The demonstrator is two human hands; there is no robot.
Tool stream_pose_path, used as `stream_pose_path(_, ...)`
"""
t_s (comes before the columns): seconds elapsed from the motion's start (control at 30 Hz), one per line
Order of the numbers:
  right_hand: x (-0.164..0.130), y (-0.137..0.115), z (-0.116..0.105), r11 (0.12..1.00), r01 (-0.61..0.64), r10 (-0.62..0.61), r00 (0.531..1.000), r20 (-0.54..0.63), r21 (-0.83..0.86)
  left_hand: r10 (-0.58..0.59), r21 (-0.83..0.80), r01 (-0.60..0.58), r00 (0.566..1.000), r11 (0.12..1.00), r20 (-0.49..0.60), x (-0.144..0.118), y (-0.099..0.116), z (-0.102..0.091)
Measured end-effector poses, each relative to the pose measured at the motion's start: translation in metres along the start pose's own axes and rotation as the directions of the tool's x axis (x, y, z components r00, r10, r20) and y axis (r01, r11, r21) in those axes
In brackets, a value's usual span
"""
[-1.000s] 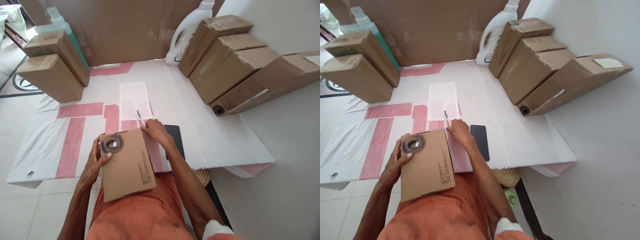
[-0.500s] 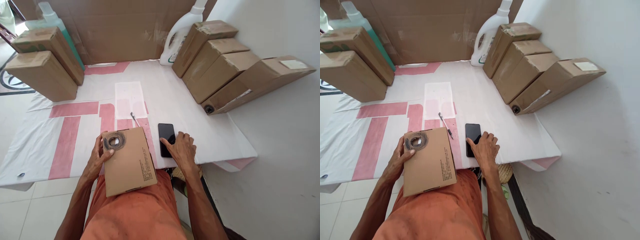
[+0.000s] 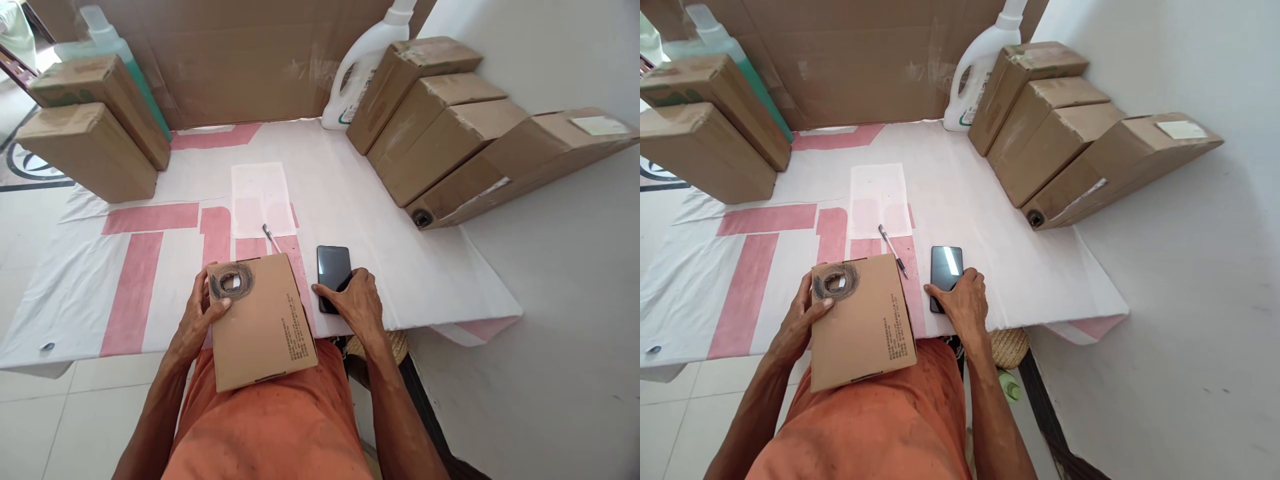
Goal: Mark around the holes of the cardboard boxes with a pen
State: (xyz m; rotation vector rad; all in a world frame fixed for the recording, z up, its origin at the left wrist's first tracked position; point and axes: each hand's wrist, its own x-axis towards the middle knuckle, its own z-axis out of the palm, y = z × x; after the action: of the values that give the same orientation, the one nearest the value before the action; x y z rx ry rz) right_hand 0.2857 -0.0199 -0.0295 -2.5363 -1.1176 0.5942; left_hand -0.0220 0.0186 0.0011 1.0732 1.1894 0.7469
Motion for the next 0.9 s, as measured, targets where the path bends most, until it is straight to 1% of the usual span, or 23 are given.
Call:
stream_pose_path(0.13, 0.008, 0.013, -0.002, 0.989, -0.008, 0.002, 0.999, 0.043, 0.148, -0.002, 0.012, 0.002, 0.999, 1.0, 0.033, 0.001, 0.002, 0.0)
stream_pose_path(0.23, 0.005, 0.02, -0.004, 0.956, 0.007, -0.034, 0.996, 0.086, 0.293, 0.002, -0.005, -0.002, 1.0, 1.0, -0.001, -0.001, 0.003, 0.003)
stream_pose_path(0.33, -0.005, 0.023, -0.012, 0.886, 0.012, -0.082, 0.988, 0.132, 0.463, -0.006, -0.034, 0.005, 0.999, 0.999, -0.037, -0.003, 0.003, 0.005)
stream_pose_path(0.37, -0.009, 0.023, -0.016, 0.835, -0.027, -0.085, 0.981, 0.177, 0.55, -0.009, -0.039, 0.007, 0.999, 0.999, -0.039, -0.004, 0.002, 0.006)
stream_pose_path(0.4, -0.013, 0.022, -0.022, 0.755, -0.097, -0.078, 0.968, 0.237, 0.648, -0.009, -0.042, 0.007, 0.999, 0.999, -0.037, -0.004, 0.002, 0.005)
stream_pose_path(0.43, -0.017, 0.02, -0.029, 0.647, -0.187, -0.07, 0.951, 0.302, 0.739, -0.007, -0.044, 0.006, 0.999, 0.999, -0.031, -0.004, 0.001, 0.005)
stream_pose_path(0.47, -0.021, 0.017, -0.037, 0.52, -0.276, -0.066, 0.931, 0.36, 0.808, -0.003, -0.045, 0.002, 1.0, 0.999, -0.02, -0.003, 0.0, 0.005)
stream_pose_path(0.5, -0.026, 0.013, -0.045, 0.394, -0.34, -0.069, 0.916, 0.396, 0.854, 0.004, -0.047, -0.004, 1.0, 0.999, -0.005, -0.002, 0.0, 0.006)
stream_pose_path(0.53, -0.03, 0.007, -0.053, 0.296, -0.37, -0.08, 0.909, 0.408, 0.881, 0.015, -0.052, -0.014, 1.0, 0.999, 0.008, -0.001, 0.0, 0.007)
stream_pose_path(0.57, -0.035, -0.001, -0.061, 0.242, -0.368, -0.104, 0.91, 0.401, 0.898, 0.028, -0.056, -0.027, 0.999, 0.998, 0.025, 0.0, 0.0, 0.008)
stream_pose_path(0.6, -0.04, -0.009, -0.067, 0.211, -0.366, -0.144, 0.906, 0.399, 0.907, 0.044, -0.058, -0.041, 0.998, 0.997, 0.041, 0.001, 0.0, 0.011)
stream_pose_path(0.63, -0.046, -0.018, -0.072, 0.189, -0.376, -0.198, 0.891, 0.41, 0.907, 0.06, -0.059, -0.057, 0.996, 0.997, 0.059, 0.003, 0.001, 0.013)
stream_pose_path(0.67, -0.052, -0.027, -0.075, 0.171, -0.399, -0.258, 0.864, 0.431, 0.901, 0.074, -0.056, -0.07, 0.994, 0.996, 0.08, 0.004, 0.002, 0.017)
stream_pose_path(0.7, -0.059, -0.037, -0.075, 0.158, -0.436, -0.321, 0.826, 0.464, 0.886, 0.087, -0.05, -0.083, 0.991, 0.995, 0.104, 0.006, 0.003, 0.02)
stream_pose_path(0.73, -0.065, -0.046, -0.074, 0.147, -0.483, -0.383, 0.777, 0.5, 0.863, 0.102, -0.042, -0.097, 0.987, 0.994, 0.128, 0.007, 0.004, 0.024)
stream_pose_path(0.8, -0.078, -0.062, -0.066, 0.139, -0.585, -0.485, 0.663, 0.57, 0.799, 0.138, -0.028, -0.136, 0.976, 0.99, 0.167, 0.008, 0.005, 0.029)
stream_pose_path(0.87, -0.087, -0.074, -0.054, 0.155, -0.664, -0.549, 0.557, 0.623, 0.731, 0.183, -0.023, -0.182, 0.965, 0.983, 0.187, 0.008, 0.005, 0.031)
stream_pose_path(0.9, -0.09, -0.078, -0.049, 0.162, -0.688, -0.571, 0.519, 0.636, 0.707, 0.194, -0.022, -0.193, 0.963, 0.981, 0.185, 0.007, 0.005, 0.032)
